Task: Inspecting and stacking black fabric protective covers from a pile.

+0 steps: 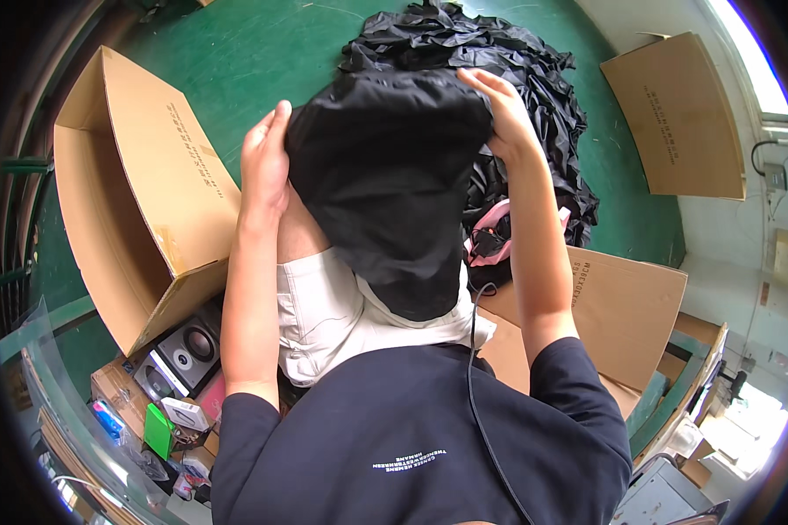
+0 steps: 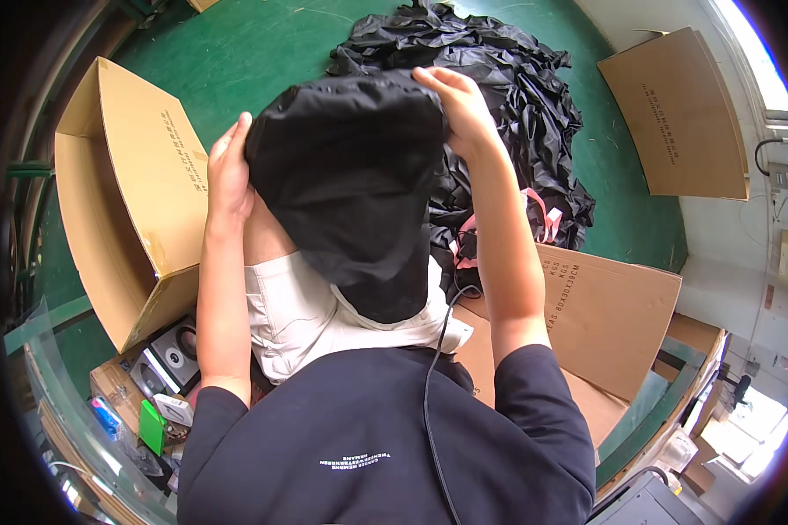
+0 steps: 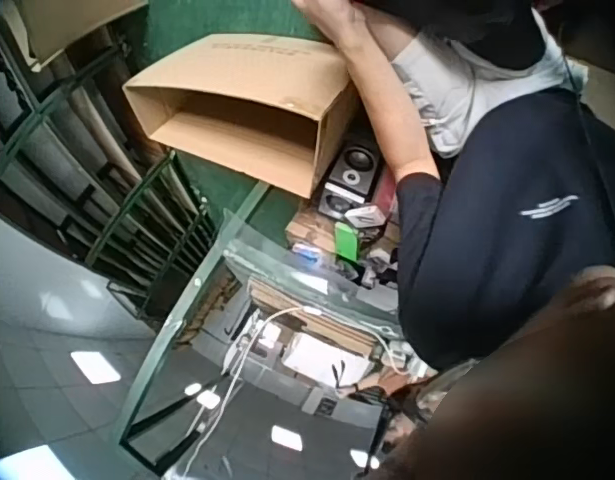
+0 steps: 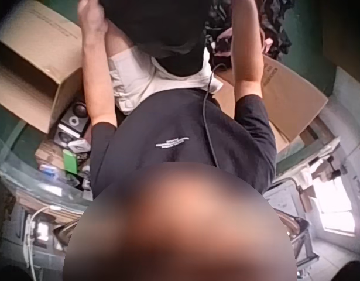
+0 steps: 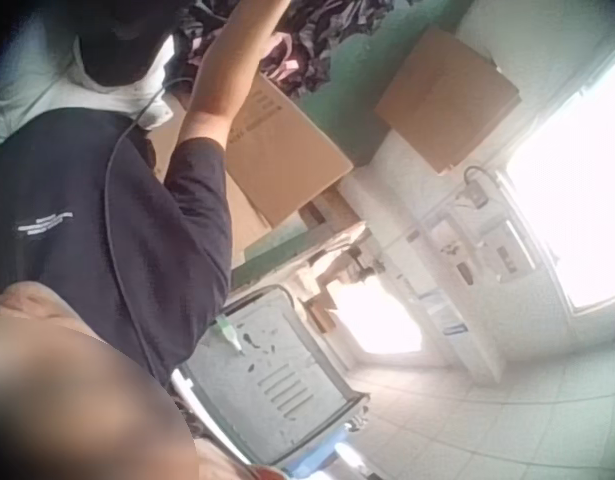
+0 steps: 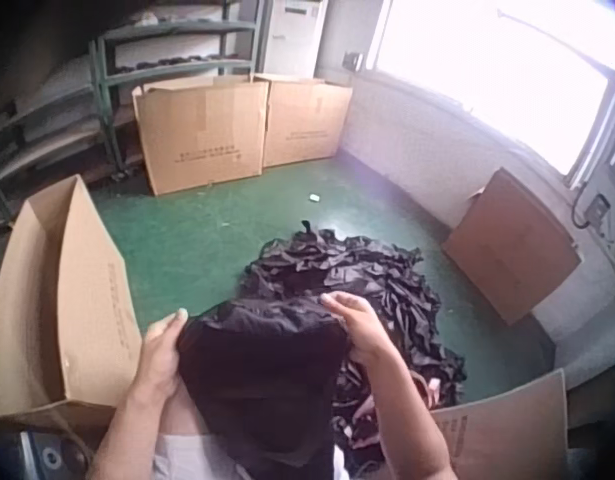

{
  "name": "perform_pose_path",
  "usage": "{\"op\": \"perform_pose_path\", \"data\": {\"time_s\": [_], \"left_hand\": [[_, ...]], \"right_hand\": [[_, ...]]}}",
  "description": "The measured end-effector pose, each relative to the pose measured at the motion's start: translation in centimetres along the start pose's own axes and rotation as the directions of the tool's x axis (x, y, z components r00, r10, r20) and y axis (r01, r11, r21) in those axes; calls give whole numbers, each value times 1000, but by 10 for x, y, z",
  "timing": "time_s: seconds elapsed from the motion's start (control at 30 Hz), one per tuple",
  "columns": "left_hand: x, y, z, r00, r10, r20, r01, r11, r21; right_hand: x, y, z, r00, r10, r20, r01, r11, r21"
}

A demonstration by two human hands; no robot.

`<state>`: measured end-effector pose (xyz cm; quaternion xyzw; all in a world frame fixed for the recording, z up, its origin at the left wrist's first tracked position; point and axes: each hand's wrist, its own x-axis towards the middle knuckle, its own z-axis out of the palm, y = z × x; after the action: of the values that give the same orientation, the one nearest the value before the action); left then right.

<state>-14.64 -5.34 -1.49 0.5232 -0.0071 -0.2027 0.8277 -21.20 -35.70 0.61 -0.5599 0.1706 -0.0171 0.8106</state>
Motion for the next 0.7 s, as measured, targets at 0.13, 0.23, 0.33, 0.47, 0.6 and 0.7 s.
{"op": "perform_pose_path", "data": {"time_s": [0.13,0.23,0.33,0.47,0.6,0.7], "left_hand": [[34,-5,-10,993,68,-98,-35,952,304],[38,-14,-3,966,224,-132,-3,518,855],[16,-8,8,976,183,-119,85,184,979],[-4,-12,13,980,182,-75,76,6,997],[-28,-8,36,978,204,-50,65,-68,996],[-27,-25,31,975,175,-140,137,28,990]], "right_hand": [[49,11,-6,999,46,30,-42,991,-124],[82,46,-39,966,259,9,-254,954,-162],[68,71,-36,908,416,-41,-417,896,-152],[35,86,-43,908,419,-4,-419,908,-16],[17,106,-49,935,354,-23,-341,914,218],[8,115,-59,957,270,-102,-232,929,287]]}}
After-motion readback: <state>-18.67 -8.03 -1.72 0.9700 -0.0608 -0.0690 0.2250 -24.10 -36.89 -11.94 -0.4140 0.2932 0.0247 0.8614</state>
